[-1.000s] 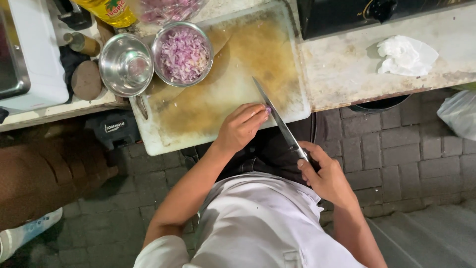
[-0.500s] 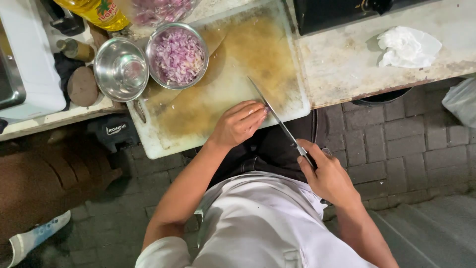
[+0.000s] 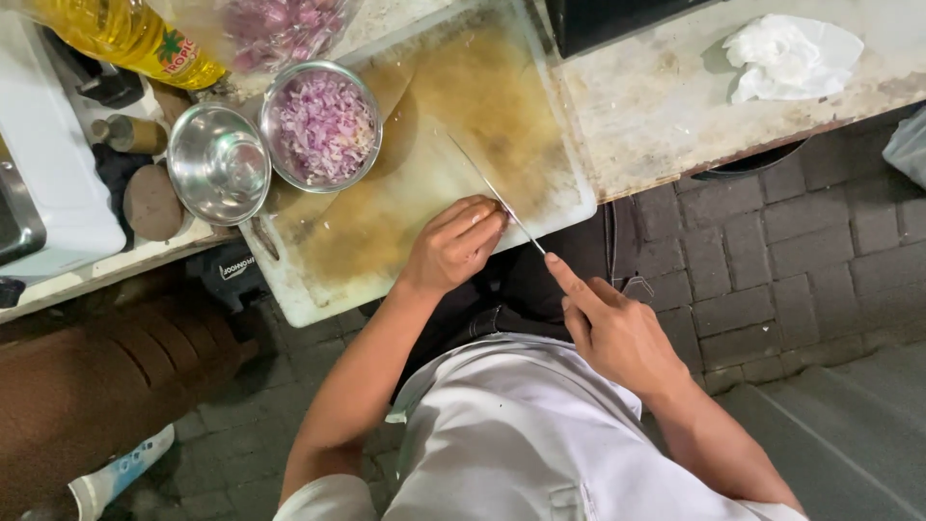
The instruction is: Slicing shallots on a cutting board and then peeling a small onion in a kitchen setting.
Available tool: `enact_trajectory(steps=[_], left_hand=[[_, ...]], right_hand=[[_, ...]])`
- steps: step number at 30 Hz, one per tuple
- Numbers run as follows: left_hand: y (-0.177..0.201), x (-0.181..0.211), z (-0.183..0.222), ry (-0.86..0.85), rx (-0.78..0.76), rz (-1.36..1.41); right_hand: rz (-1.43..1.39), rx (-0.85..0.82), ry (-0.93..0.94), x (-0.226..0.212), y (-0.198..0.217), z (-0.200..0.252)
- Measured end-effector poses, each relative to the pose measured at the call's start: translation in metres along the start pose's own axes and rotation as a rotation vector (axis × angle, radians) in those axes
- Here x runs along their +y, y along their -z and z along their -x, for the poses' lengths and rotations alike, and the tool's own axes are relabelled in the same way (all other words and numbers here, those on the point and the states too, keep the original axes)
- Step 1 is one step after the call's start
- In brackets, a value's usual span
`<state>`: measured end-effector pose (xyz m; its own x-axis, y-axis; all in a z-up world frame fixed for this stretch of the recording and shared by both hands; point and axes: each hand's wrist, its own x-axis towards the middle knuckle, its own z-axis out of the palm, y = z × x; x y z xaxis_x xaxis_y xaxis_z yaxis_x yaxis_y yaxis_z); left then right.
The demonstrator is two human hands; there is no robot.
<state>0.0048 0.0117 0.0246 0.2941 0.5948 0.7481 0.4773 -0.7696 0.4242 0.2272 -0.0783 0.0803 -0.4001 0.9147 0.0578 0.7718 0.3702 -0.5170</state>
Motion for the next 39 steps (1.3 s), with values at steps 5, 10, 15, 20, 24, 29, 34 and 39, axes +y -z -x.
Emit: enact_trajectory(steps=[5, 10, 15, 20, 24, 29, 34, 39], left_hand=[[0.003, 0.002, -0.012, -0.007, 0.001, 0.043], [0.003, 0.002, -0.018, 0.012, 0.015, 0.072], [-0.005, -0.004, 0.000, 0.040, 0.080, 0.091], [-0.006, -0.002, 0.002, 0.018, 0.072, 0.040], [0.002, 0.009, -0.008, 0.016, 0.058, 0.032], [0.006, 0.010, -0.011, -0.007, 0.042, 0.037], [0.002, 0.004, -0.005, -0.008, 0.020, 0.002], [-0.001, 0.003, -0.004, 0.037, 0.050, 0.031]], right_hand=[[0.068, 0.035, -0.005, -0.003, -0.008, -0.003], [0.122, 0.032, 0.002, -0.005, -0.011, -0.013], [0.060, 0.009, 0.010, 0.008, -0.032, -0.019], [-0.048, 0.021, 0.006, 0.006, -0.024, -0.041], [-0.185, 0.000, 0.001, 0.006, -0.018, -0.048], [-0.161, -0.012, -0.031, -0.004, 0.003, -0.031], [-0.151, -0.050, -0.066, 0.000, 0.000, -0.016], [-0.176, -0.055, -0.063, 0.002, -0.005, -0.018]])
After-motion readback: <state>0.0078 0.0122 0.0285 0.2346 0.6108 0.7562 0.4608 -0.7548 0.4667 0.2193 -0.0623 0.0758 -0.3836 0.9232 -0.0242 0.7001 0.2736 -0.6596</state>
